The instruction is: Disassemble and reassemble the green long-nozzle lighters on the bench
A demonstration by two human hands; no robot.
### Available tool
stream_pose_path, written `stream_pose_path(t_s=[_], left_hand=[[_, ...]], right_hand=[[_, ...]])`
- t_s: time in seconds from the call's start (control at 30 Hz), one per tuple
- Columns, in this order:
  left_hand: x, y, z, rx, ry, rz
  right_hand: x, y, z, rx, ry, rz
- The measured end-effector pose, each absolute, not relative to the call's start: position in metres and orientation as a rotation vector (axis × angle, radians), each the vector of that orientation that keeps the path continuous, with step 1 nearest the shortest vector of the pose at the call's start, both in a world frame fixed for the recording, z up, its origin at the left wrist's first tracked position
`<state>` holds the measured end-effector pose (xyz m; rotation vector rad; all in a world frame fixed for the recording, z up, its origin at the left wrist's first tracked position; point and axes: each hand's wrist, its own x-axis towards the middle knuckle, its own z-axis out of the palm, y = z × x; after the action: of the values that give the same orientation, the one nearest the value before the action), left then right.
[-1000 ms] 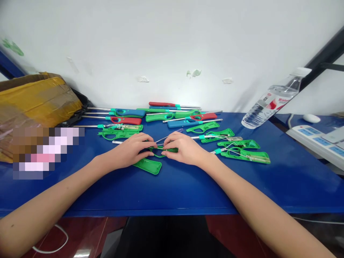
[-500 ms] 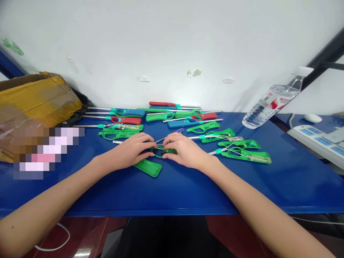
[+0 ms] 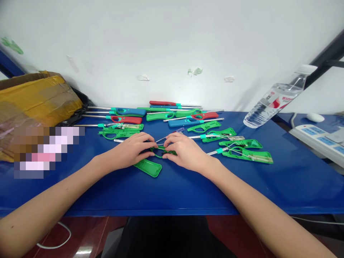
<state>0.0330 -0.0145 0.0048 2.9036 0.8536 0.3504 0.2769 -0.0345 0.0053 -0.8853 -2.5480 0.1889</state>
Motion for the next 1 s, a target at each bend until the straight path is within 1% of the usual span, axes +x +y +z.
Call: stream_pose_path(t_s=[0.4, 0.73, 1.0], left_hand=[[0.032, -0.014, 0.005, 2.910, 0.827, 0.371], [0.032, -0.014, 0.006, 2.899, 0.826, 0.364], [0.032, -0.014, 0.005, 2.900, 0.829, 0.364]], right_hand=[[0.274, -0.045, 0.002, -0.895, -2.578, -0.054], [0.281, -0.042, 0.000, -0.837, -2.493, -0.054], [0.281, -0.042, -0.001, -0.867, -2.504, 0.023]])
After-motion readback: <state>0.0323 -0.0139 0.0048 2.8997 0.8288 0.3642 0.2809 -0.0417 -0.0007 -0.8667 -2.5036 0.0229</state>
